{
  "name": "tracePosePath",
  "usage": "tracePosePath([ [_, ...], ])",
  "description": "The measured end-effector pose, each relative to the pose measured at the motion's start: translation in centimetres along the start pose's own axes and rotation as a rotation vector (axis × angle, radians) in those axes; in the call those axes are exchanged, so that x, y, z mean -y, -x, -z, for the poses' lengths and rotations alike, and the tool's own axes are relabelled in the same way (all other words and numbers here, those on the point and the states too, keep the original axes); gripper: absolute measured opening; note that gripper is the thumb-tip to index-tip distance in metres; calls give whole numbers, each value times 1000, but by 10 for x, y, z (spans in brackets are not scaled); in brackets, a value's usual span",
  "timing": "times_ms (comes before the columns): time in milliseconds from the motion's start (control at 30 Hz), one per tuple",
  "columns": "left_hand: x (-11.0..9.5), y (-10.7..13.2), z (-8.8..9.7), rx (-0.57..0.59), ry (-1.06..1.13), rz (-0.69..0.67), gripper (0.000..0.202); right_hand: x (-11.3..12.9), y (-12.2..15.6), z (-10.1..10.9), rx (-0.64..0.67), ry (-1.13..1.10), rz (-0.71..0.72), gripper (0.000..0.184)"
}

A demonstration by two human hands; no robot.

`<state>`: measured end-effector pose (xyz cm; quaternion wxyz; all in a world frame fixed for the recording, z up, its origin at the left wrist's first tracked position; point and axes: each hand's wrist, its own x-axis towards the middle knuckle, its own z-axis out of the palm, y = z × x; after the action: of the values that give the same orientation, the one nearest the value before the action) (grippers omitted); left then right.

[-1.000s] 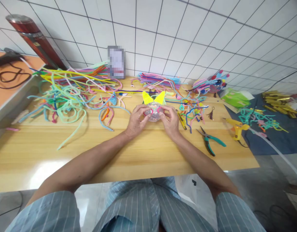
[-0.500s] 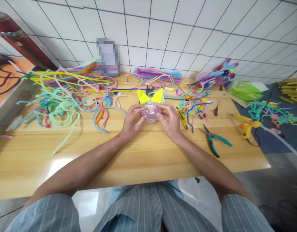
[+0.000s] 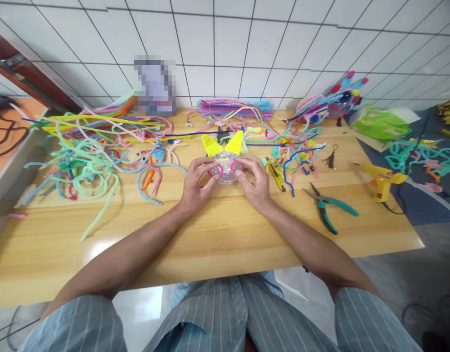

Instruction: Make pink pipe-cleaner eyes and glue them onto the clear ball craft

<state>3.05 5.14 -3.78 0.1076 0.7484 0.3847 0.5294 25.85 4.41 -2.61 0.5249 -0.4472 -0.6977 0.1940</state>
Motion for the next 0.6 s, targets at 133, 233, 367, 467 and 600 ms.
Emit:
tracePosePath([
  [133,3,1,0,9,-7,-6,29,-1,2,-2,0,6,16,35],
  [233,4,1,-2,-6,16,-14,30,-3,3,-3,-17,-5,38,34],
  [367,2,1,-3,-2,105,44,33,-4,4,-5,-32,-6,47,35],
  [467,1,0,-2,10,76,51,28,-4,3,-5,-20,3,32,38],
  [600,0,-1,-2,-15,42,29,29,-3,3,-4,-18,0,29,38],
])
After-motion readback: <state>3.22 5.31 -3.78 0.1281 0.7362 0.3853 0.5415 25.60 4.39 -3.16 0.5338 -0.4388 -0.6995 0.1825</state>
